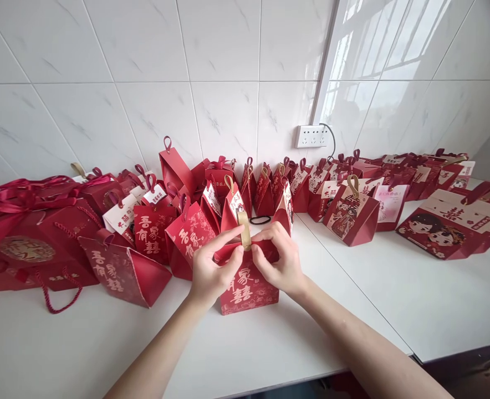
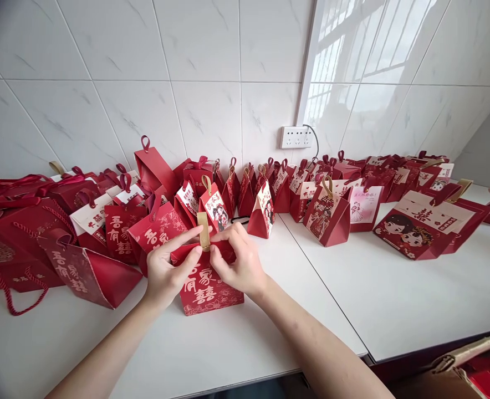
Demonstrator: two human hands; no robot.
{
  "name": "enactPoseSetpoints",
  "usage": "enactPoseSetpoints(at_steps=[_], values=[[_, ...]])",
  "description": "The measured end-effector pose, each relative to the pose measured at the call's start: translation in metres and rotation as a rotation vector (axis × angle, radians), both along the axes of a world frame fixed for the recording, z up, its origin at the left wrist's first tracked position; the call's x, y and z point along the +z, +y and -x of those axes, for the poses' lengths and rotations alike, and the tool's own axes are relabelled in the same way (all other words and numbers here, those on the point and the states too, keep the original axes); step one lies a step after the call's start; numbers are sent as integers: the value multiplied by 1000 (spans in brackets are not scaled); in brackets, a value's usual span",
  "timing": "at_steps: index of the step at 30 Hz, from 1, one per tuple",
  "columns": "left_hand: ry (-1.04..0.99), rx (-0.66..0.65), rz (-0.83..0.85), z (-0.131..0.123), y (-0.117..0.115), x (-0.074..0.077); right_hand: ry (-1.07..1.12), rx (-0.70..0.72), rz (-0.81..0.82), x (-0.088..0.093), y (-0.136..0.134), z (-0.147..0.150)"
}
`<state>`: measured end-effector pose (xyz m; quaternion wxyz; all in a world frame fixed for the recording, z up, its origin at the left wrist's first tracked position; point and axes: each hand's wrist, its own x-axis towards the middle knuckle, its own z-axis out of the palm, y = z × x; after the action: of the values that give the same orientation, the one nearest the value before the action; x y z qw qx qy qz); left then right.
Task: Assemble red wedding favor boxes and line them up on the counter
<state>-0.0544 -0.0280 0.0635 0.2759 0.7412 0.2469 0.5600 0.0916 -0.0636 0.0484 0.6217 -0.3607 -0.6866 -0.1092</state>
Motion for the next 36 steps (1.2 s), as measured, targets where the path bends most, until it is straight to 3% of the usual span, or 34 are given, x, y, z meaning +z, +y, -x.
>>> enactPoseSetpoints(at_steps=[36], values=[[-11,-21,12,1,1,-2,5,12,-1,-1,1,0]])
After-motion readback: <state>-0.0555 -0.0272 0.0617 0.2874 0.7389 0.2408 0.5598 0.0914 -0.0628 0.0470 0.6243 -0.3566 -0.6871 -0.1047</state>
